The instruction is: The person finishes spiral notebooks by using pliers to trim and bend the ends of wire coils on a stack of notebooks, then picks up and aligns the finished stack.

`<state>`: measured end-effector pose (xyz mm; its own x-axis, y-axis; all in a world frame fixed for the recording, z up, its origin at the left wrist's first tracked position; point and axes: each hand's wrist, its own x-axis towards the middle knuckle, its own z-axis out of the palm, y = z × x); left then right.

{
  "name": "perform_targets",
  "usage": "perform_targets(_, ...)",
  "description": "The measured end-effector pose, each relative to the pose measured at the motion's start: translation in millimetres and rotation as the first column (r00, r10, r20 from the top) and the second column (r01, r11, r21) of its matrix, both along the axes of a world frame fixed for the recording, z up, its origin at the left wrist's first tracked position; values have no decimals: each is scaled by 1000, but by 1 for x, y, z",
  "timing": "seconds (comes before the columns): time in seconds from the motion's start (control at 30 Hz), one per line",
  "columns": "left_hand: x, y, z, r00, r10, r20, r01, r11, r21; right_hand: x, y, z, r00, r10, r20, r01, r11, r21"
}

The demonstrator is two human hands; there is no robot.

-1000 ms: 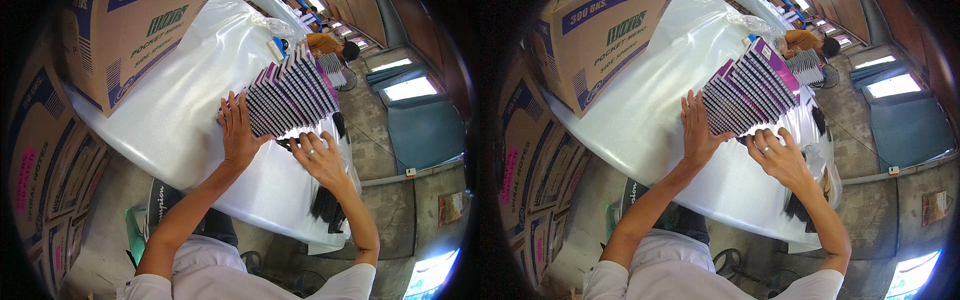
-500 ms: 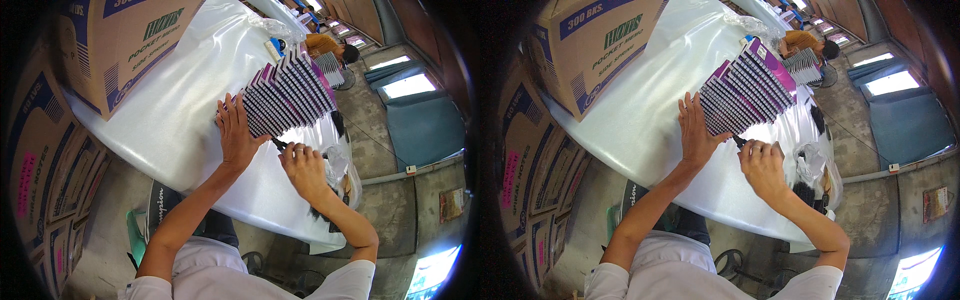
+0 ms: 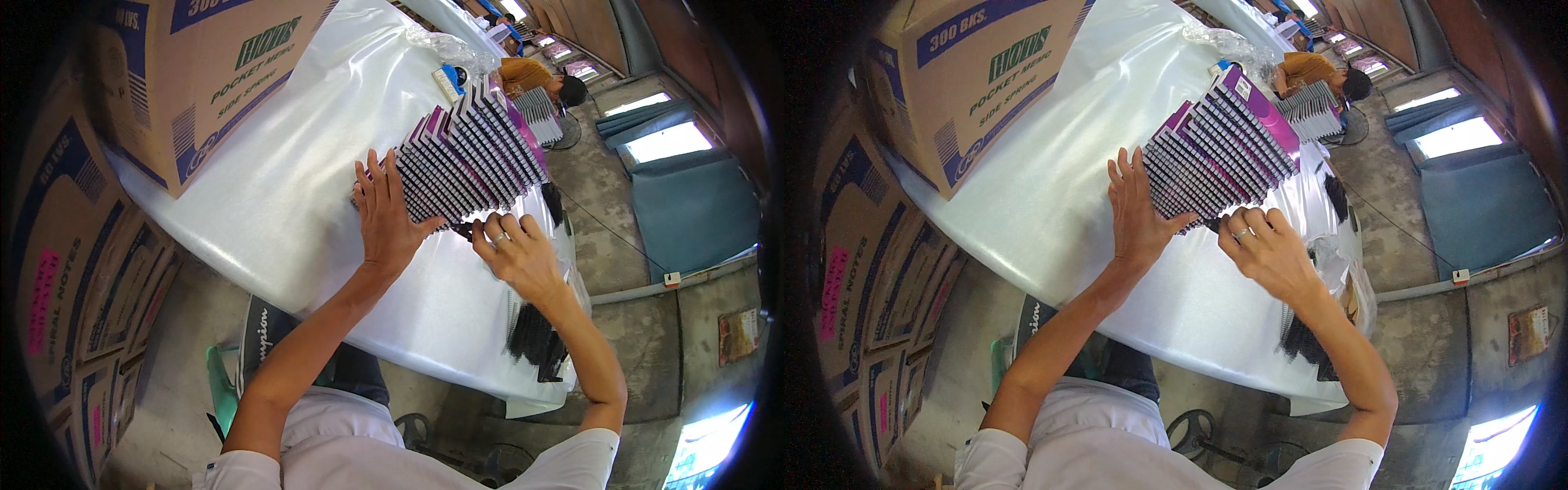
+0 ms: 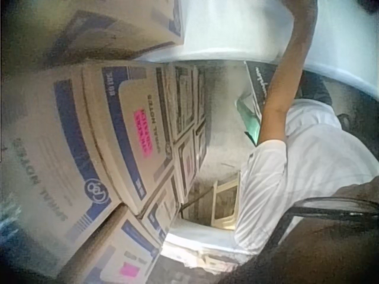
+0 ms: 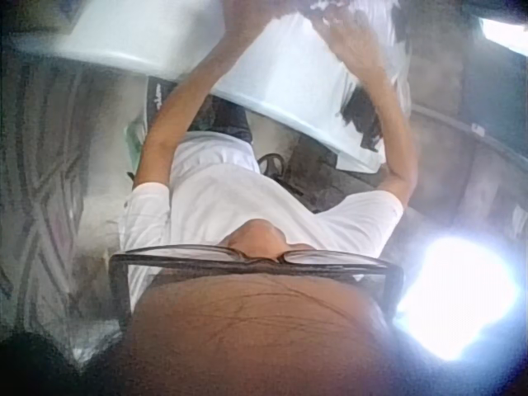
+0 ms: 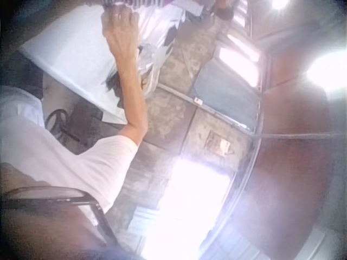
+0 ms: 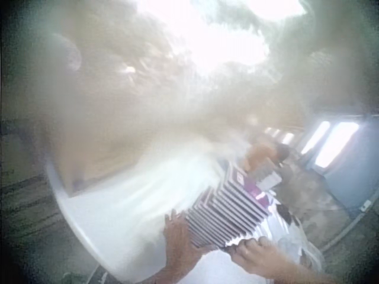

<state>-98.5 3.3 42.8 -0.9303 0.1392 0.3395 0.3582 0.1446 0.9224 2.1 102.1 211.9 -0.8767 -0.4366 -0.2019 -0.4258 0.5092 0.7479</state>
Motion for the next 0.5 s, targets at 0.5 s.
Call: perform_targets(0.5,-1,6,2,1000,9,4,-9,999,31,-6,6,19,996,82,16,-83,995,57)
